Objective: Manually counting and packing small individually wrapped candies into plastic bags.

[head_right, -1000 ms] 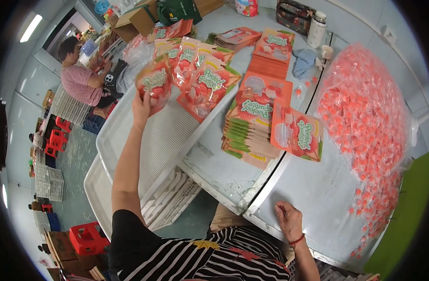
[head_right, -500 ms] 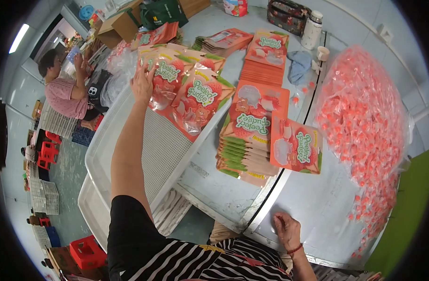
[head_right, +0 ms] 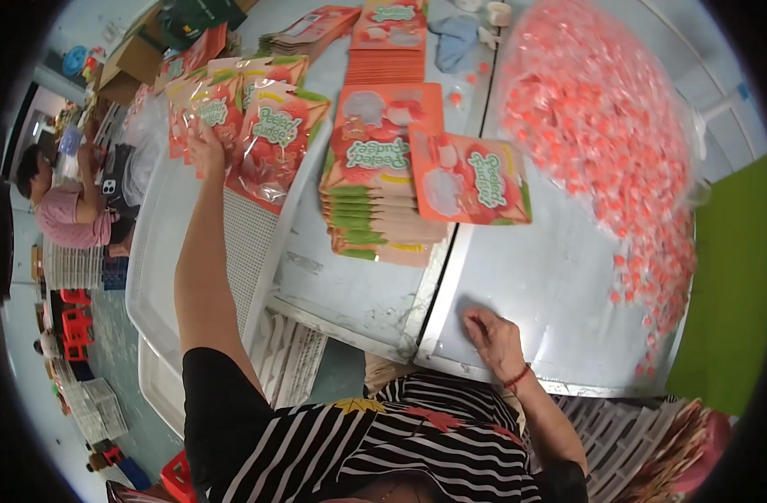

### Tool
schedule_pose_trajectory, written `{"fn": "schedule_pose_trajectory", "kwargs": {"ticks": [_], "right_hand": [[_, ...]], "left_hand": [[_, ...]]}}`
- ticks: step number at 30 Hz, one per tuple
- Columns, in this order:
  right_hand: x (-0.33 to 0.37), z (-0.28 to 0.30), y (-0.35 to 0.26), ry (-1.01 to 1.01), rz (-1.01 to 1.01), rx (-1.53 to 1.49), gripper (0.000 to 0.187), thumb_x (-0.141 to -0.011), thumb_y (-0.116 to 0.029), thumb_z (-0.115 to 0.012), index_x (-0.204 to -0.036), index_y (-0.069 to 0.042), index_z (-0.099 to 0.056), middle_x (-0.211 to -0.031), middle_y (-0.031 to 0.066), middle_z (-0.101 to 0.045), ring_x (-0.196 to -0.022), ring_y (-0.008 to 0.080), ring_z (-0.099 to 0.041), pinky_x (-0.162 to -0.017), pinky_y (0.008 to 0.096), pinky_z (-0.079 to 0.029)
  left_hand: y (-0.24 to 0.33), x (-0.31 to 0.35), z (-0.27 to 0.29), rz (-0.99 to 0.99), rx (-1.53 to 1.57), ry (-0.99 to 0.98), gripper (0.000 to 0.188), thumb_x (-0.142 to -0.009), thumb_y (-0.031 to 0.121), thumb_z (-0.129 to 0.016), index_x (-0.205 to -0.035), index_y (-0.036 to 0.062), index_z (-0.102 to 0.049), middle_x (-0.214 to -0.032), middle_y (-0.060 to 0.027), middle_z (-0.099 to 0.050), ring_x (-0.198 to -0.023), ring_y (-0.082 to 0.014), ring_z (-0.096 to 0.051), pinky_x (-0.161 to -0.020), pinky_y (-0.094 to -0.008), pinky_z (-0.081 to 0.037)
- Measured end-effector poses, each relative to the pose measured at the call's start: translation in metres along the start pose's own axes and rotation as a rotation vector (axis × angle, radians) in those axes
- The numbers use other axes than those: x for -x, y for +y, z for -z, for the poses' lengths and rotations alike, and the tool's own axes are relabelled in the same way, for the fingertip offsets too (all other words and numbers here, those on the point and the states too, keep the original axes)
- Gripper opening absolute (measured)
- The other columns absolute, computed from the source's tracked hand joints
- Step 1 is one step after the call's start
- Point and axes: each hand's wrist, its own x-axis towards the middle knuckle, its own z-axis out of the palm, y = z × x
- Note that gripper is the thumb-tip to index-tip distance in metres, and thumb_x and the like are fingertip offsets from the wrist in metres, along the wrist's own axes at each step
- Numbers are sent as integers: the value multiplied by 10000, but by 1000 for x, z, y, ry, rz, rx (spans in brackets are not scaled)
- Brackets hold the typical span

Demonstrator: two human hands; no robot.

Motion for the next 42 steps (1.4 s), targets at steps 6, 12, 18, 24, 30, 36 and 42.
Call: {"fn": "schedule_pose_trajectory", "kwargs": {"ticks": [6, 12, 18, 24, 30, 36, 42], "right_hand": [[17, 4, 7, 69, -14, -76, 139, -869, -129, -633, -972, -38, -651, -798, 165, -659, -685, 306, -656, -614, 336, -519], [20, 5, 18, 99, 98, -184, 158, -857, -96, -634, -1005, -39, -635, -832, 164, -656, -711, 312, -656, -636, 339, -523], [48, 11, 27, 98, 94, -318, 144, -864, -73, -631, -997, -19, -641, -821, 167, -654, -689, 299, -654, -624, 328, -515], [78, 27, 58, 140, 10, -383, 138, -910, -68, -600, -1013, 17, -637, -745, 45, -634, -673, 82, -562, -625, 227, -477], [80, 46, 94, 230, -77, -485, 166, -898, -111, -613, -1017, -1, -648, -774, 114, -663, -664, 136, -625, -631, 263, -502], [74, 48, 96, 201, -81, -595, 152, -914, -97, -585, -1014, 3, -638, -734, 62, -648, -670, 95, -600, -634, 228, -487], [83, 42, 95, 265, -49, -560, 147, -911, -102, -589, -1000, 2, -643, -729, 60, -651, -658, 97, -597, -633, 231, -488]], "left_hand": [[100, 58, 54, -421, 234, -21, 595, -901, 372, -572, -1282, -61, -424, -1253, -222, -506, -1169, -373, -471, -991, -430, -365], [253, 251, 129, -1162, 668, -580, 272, -795, 182, -696, -1001, 23, -613, -1063, -172, -585, -1031, -344, -550, -911, -411, -443], [327, 385, 96, -842, 372, -859, 468, -763, 331, -726, -1046, -13, -580, -1109, -196, -543, -1062, -363, -509, -880, -489, -429], [307, 465, 77, -948, 232, -731, 660, -749, 408, -695, -1201, -27, -488, -1326, -211, -460, -1230, -413, -403, -1000, -536, -314], [265, 467, 166, -1207, 215, -942, 583, -712, 261, -676, -1193, -14, -493, -1259, -186, -489, -1140, -363, -449, -968, -519, -318], [284, 483, 168, -1138, 8, -818, 295, -772, 53, -572, -1058, -9, -538, -887, -151, -510, -881, -306, -555, -651, -394, -516], [266, 479, 171, -1121, 106, -766, 151, -772, 14, -590, -920, -16, -599, -826, -111, -565, -805, -261, -598, -598, -353, -513]]}}
